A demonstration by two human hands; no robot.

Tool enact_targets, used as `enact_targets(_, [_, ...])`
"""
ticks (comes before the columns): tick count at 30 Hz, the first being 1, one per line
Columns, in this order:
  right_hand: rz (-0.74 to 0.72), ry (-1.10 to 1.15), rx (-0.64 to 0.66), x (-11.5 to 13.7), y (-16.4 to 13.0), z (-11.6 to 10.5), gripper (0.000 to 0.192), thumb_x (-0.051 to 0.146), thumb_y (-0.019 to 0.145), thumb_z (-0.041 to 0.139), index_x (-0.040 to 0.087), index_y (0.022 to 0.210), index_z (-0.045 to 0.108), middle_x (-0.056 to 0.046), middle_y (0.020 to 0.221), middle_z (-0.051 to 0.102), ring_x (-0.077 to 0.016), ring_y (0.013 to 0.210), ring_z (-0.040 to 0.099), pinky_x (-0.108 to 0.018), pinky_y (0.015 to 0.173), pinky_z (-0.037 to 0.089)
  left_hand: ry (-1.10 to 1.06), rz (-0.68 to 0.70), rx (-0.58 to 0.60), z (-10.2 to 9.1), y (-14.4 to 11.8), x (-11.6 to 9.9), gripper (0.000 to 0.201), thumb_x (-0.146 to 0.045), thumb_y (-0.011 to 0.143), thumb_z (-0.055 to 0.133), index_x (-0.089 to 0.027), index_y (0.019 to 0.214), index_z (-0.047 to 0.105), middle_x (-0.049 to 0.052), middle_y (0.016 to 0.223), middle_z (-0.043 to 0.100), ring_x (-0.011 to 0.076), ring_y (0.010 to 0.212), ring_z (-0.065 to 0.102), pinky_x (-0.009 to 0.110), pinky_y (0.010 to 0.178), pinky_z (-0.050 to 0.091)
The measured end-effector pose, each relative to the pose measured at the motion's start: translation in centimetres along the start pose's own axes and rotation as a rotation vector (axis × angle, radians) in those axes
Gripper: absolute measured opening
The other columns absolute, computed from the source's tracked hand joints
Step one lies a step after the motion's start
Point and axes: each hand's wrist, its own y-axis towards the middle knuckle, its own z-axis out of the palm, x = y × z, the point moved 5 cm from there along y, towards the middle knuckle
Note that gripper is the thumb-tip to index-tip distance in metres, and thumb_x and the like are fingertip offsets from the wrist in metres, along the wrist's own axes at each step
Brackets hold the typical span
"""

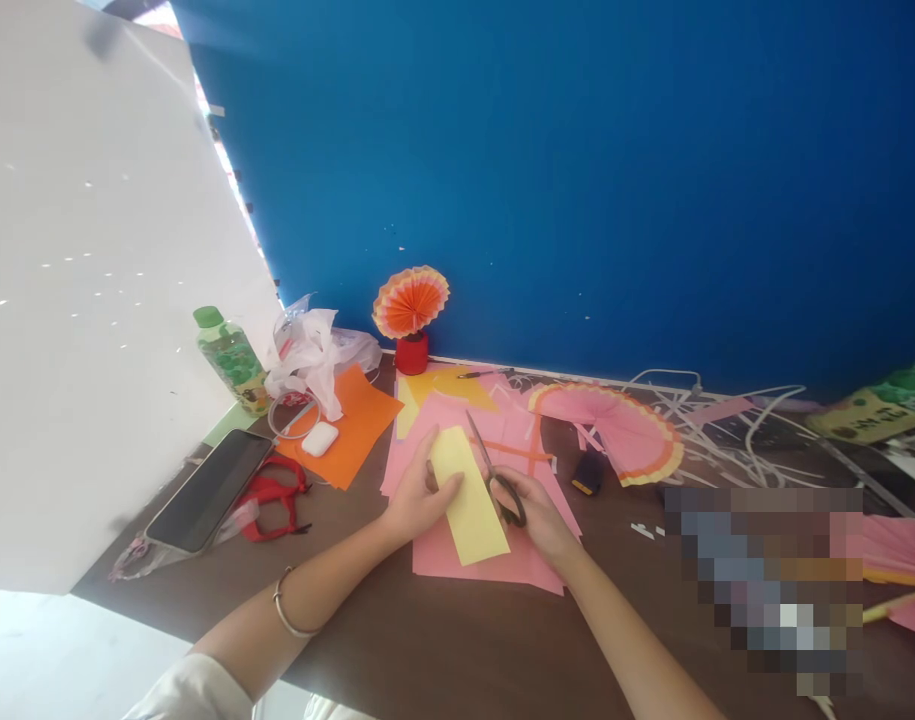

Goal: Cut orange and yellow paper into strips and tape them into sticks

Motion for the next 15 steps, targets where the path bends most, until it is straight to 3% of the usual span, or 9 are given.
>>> enact_targets(2, [-0.039,0.022,-0.085,0.2,0.1,-0.6,0.033,0.049,0.07,0.06,0.018,0.081,0.06,0.005,0.048,0.048,-0.01,0.042,0.043,-0.023,0.043,0.032,0.051,0.009,-0.054,-0.4,0.1,0.1,0.061,-0.034,0.08,0.052,-0.023,0.131,0.02,0.003,0.082,0.057,0.0146,0.071,0.059,0.026,0.059,0.049])
enact_targets(5, [-0.114,0.014,-0.266,0.7,-0.1,-1.8,0.032,0.049,0.071,0.058,0.019,0.083,0.055,0.002,0.055,0.052,-0.012,0.045,0.048,-0.025,0.044,0.036,0.166,0.009,-0.212,-1.7,0.4,0.3,0.037,-0.035,0.08,0.051,-0.023,0.112,0.038,-0.006,0.061,0.044,0.0087,0.05,0.047,0.02,0.045,0.037])
enact_targets(8, [-0.13,-0.038,-0.317,0.9,-0.2,-1.8,0.035,0.049,0.068,0.061,0.02,0.085,0.052,0.002,0.057,0.053,-0.0125,0.045,0.048,-0.025,0.042,0.037,0.259,0.005,-0.315,-2.5,0.6,0.5,0.023,-0.036,0.079,0.052,-0.022,0.096,0.043,-0.008,0.055,0.031,0.0068,0.044,0.035,0.018,0.042,0.028])
enact_targets(15, [-0.117,-0.077,-0.256,-0.1,0.0,-0.2,0.045,0.042,0.054,0.074,0.018,0.086,0.053,-0.001,0.065,0.059,-0.0178,0.063,0.059,-0.031,0.06,0.048,0.288,0.051,-0.25,-1.9,0.7,-0.2,0.022,-0.037,0.08,0.05,-0.02,0.094,0.044,-0.008,0.054,0.025,0.0077,0.045,0.03,0.019,0.043,0.024])
